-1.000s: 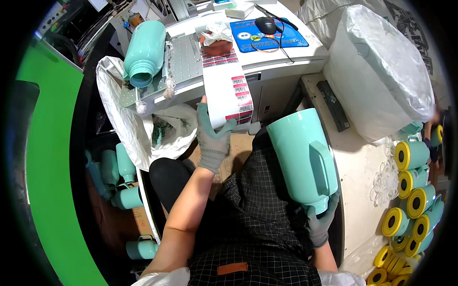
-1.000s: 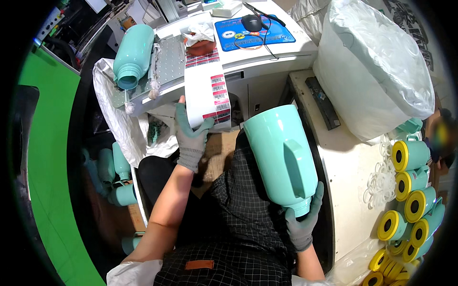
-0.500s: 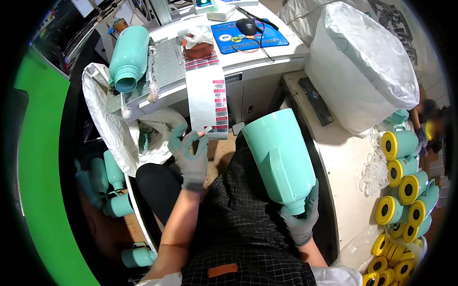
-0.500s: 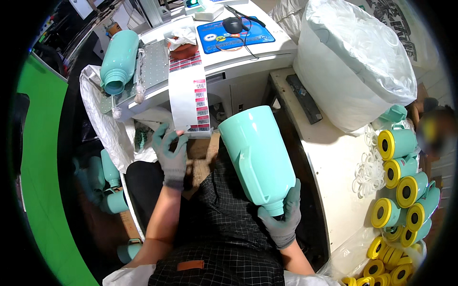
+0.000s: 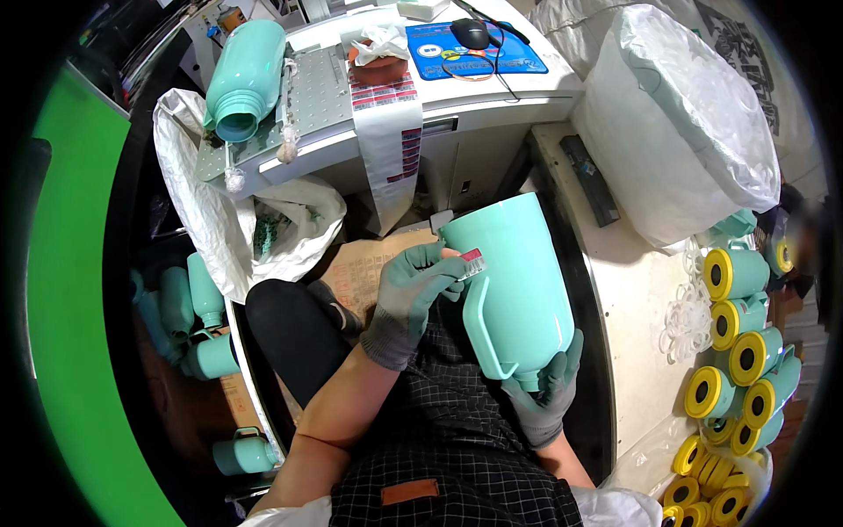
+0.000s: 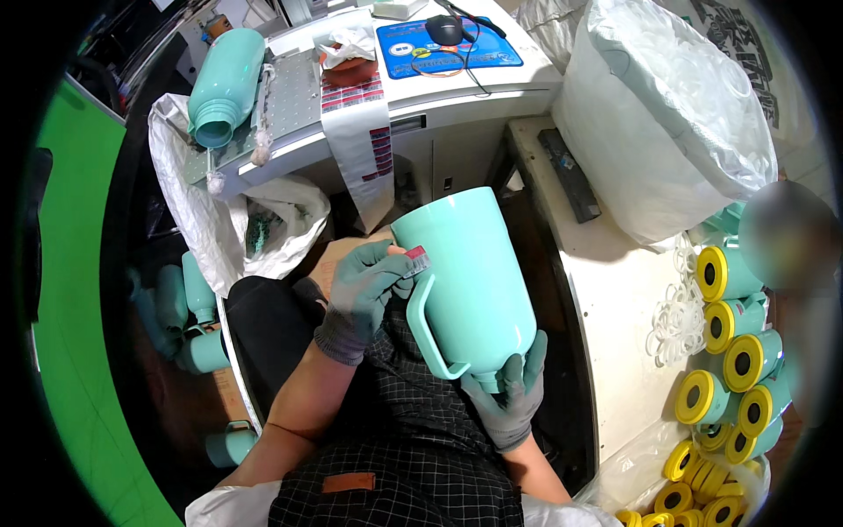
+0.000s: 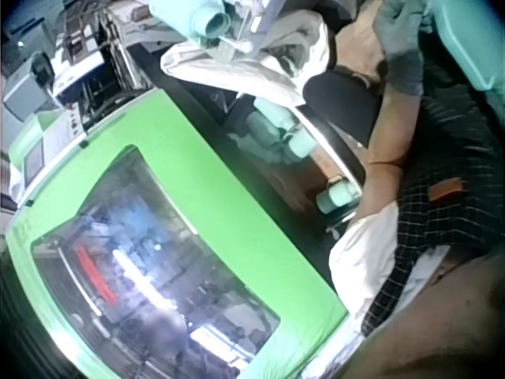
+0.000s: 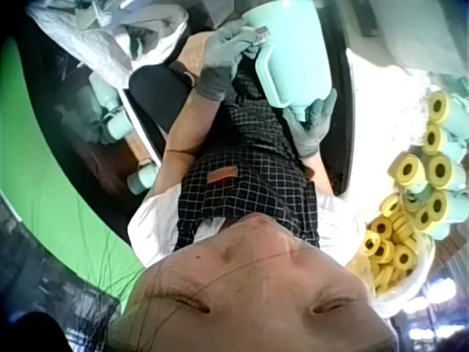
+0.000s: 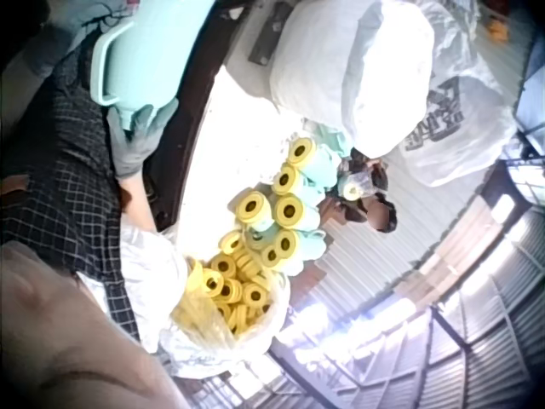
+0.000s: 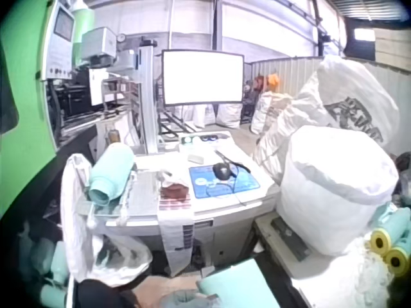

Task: The person sits on the floor and assembles teal water bottles by hand. They pick up a bottle, insert a white plastic insert, apply a label, and screw on a yellow lid before placing the finished unit on a nearby table.

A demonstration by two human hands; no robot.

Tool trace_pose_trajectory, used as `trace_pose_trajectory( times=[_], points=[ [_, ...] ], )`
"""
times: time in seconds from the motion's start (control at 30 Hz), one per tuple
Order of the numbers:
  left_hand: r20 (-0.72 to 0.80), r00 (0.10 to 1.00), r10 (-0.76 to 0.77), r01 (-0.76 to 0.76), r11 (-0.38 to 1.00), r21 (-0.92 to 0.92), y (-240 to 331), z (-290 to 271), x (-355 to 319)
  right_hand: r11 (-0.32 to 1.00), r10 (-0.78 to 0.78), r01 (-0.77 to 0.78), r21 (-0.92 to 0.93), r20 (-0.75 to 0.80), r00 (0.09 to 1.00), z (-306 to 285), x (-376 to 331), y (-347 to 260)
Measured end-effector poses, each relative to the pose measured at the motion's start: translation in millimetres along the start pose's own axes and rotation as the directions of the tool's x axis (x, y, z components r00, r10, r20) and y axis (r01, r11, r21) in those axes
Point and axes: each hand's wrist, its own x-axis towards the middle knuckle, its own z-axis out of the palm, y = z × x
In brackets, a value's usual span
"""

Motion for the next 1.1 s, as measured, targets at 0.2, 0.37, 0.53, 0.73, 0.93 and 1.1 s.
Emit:
trace_pose_trajectory(
  times=[0.2, 0.37, 0.53, 0.73, 0.93, 1.1],
  points=[
    [-0.254, 0.967, 0.027, 0.186, 0.606, 0.773, 5.0, -48.6, 16.3, 0.995, 0.026, -0.027, 0.095, 0.004, 1.0, -1.0, 3.6, 2.9],
    [0.221, 0.449, 0.866, -0.035, -0.23, 0.972, 80.3, -150.1, 23.1, 0.928, 0.181, -0.151, 0.341, -0.056, 0.982, -7.6, 31.0, 9.2],
    [0.667, 0.477, 0.572, 0.151, -0.801, 0.579, 191.6, -218.9, 87.1, 0.896, 0.0, 0.098, 0.433, -0.22, 0.975, 24.5, 108.9, -2.8],
    [0.55, 0.43, 0.716, -0.055, -0.588, 0.807, 198.0, -188.0, 25.6, 0.906, -0.413, 0.423, -0.035, -0.301, 0.86, 49.4, 215.0, -45.2],
    [0.15, 0.423, 0.894, -0.259, -0.039, 0.965, 142.4, -117.3, -173.3, 0.783, -0.622, 0.613, -0.103, -0.143, 0.77, 131.2, 318.4, -124.9],
    [-0.121, 0.839, 0.53, -0.279, 0.61, 0.741, 44.9, -135.6, -158.4, 0.676, -0.728, 0.707, -0.208, -0.034, 0.685, 249.6, 363.9, -193.7]
  ],
)
